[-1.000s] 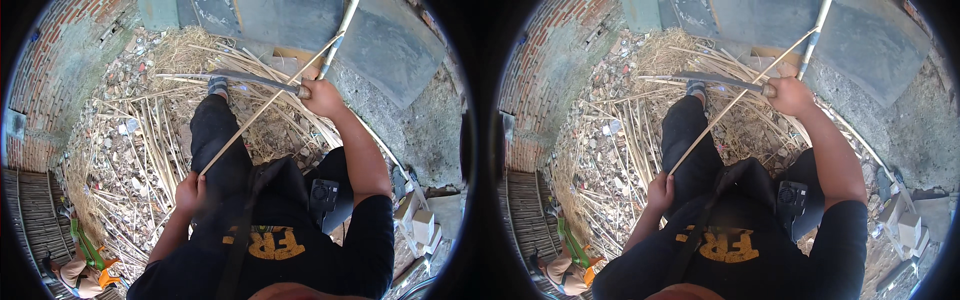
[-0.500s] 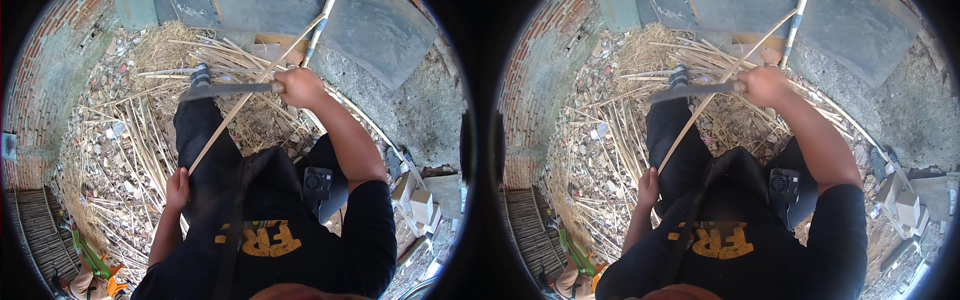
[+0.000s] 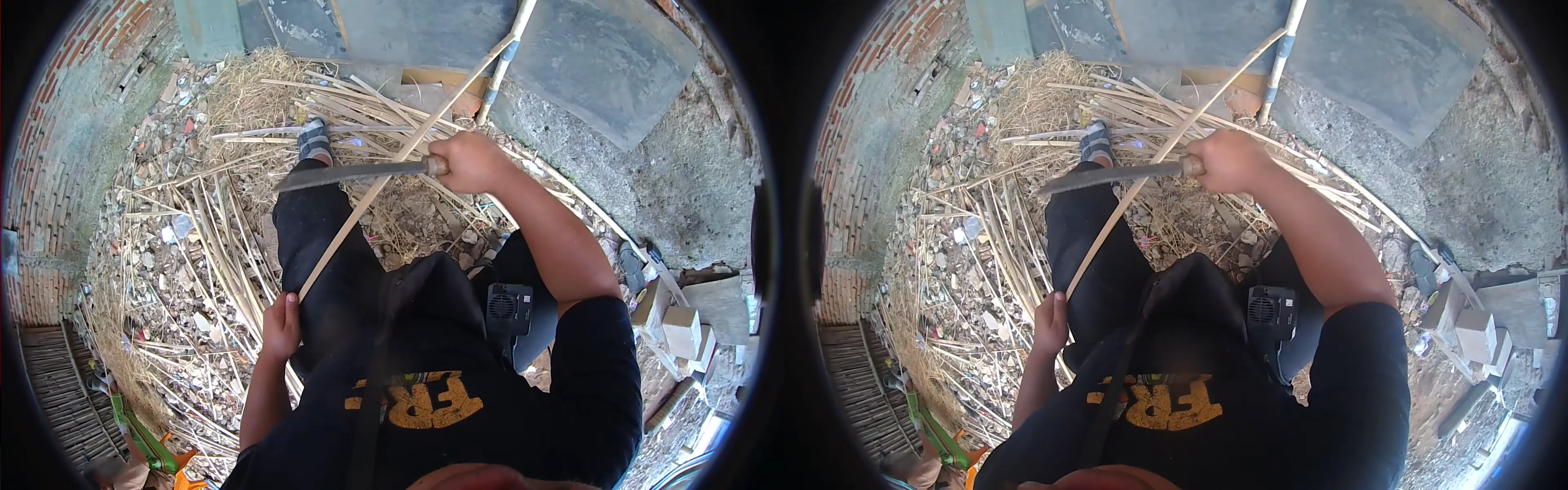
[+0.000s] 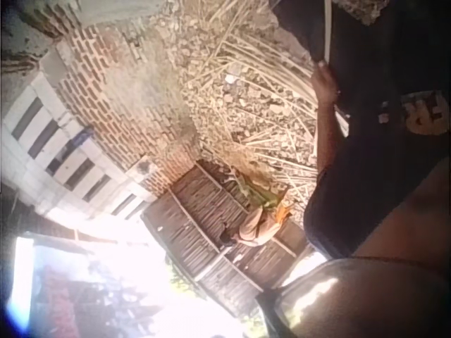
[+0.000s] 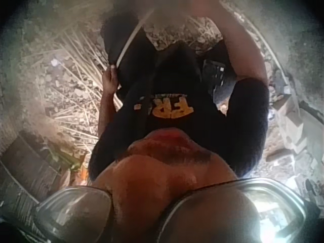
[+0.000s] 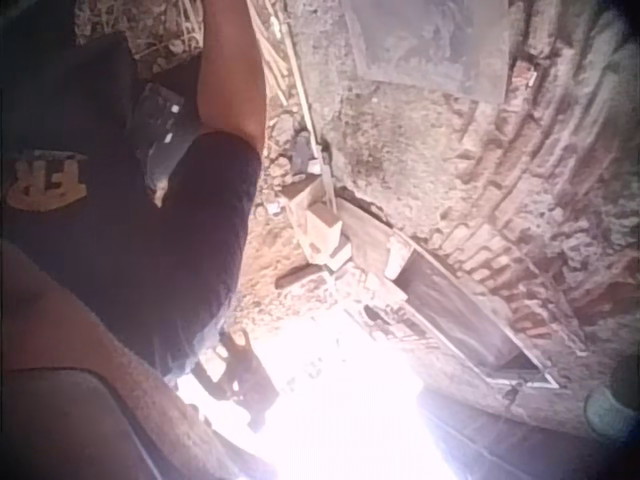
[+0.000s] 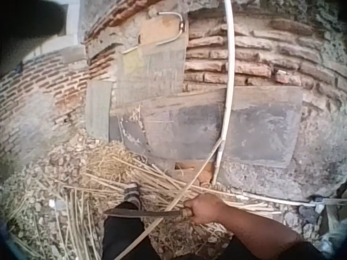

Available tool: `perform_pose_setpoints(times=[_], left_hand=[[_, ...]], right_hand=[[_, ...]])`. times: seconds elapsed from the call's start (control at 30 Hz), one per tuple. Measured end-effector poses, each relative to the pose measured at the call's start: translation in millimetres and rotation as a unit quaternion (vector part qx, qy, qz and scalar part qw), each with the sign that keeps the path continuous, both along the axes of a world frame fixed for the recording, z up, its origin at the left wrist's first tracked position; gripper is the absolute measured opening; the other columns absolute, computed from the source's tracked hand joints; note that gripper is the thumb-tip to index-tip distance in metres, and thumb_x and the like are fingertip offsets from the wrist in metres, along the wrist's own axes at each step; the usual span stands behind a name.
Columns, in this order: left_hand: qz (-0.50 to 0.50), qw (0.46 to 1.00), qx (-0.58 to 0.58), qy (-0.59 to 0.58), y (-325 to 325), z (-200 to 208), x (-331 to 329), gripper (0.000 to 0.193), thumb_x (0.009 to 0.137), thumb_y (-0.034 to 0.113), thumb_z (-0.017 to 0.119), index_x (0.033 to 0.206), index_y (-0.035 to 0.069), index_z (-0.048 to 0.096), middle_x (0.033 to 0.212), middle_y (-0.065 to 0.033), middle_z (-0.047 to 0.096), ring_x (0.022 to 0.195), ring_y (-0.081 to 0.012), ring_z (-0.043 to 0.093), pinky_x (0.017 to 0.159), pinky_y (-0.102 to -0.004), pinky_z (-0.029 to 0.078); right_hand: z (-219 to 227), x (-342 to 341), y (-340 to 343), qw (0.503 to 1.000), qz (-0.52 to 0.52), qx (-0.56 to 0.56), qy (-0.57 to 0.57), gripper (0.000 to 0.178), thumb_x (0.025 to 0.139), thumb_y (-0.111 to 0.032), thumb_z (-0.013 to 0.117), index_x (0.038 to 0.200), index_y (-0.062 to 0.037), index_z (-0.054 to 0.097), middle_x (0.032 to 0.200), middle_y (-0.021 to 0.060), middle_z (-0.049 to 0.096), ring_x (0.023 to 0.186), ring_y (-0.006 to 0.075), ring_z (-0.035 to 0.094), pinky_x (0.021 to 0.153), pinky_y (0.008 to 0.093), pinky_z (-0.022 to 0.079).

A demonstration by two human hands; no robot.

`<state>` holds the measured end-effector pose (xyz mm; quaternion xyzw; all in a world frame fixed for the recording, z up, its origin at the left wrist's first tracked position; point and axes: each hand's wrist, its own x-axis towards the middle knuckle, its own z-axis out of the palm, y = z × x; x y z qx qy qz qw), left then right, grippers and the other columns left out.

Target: The person strips thin layers from a bamboo pole using a knife. The person holds the bamboo pole with one hand and pulls the knife along its length to remove thin shavings.

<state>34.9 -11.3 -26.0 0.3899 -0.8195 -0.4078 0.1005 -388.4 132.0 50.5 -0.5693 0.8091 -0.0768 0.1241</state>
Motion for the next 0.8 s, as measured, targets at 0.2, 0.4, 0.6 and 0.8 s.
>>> perform_pose_setpoints(times=[0.2, 0.4, 0.6, 0.8], left_hand=[[-0.006, 0.999, 0.006, 0.040, 1, 0, -2, 0.043, 0.108, 0.033, 0.045, 0.083, -0.001, 0.056, 0.062, -0.0052, 0.048, 0.062, -0.0114, 0.043, 0.056, -0.0342, 0.038], [-0.022, 0.996, 0.088, 0.004, -9, 9, -3, 0.044, 0.108, 0.034, 0.045, 0.082, 0.001, 0.059, 0.063, 0.0014, 0.049, 0.062, -0.0080, 0.043, 0.055, -0.0300, 0.036], [-0.075, 0.995, 0.040, 0.047, -6, 3, -2, 0.040, 0.104, 0.031, 0.056, 0.076, 0.003, 0.051, 0.062, 0.0018, 0.044, 0.061, -0.0065, 0.039, 0.052, -0.0297, 0.034], [-0.070, 0.992, -0.082, -0.062, -1, 13, -4, 0.039, 0.105, 0.031, 0.050, 0.079, 0.002, 0.047, 0.060, -0.0211, 0.051, 0.055, -0.0369, 0.055, 0.054, -0.0444, 0.040]], right_hand=[[-17, -51, 15, 0.980, -0.133, -0.096, -0.116, 0.027, 0.078, -0.021, 0.067, 0.102, -0.0078, 0.070, 0.090, 0.0193, 0.071, 0.087, 0.0352, 0.069, 0.082, 0.0445, 0.055], [-19, -6, 4, 0.998, 0.016, -0.061, 0.002, 0.018, 0.072, -0.018, 0.068, 0.086, -0.0073, 0.067, 0.076, 0.0174, 0.067, 0.077, 0.0383, 0.067, 0.072, 0.0492, 0.053], [-23, -29, 6, 0.992, -0.014, -0.099, -0.070, 0.019, 0.070, -0.016, 0.071, 0.087, -0.0063, 0.068, 0.073, 0.0190, 0.066, 0.072, 0.0386, 0.066, 0.069, 0.0482, 0.053], [-16, -12, 6, 0.996, 0.009, -0.092, 0.002, 0.022, 0.072, -0.017, 0.070, 0.091, -0.0085, 0.068, 0.074, 0.0165, 0.067, 0.074, 0.0376, 0.067, 0.070, 0.0489, 0.054]])
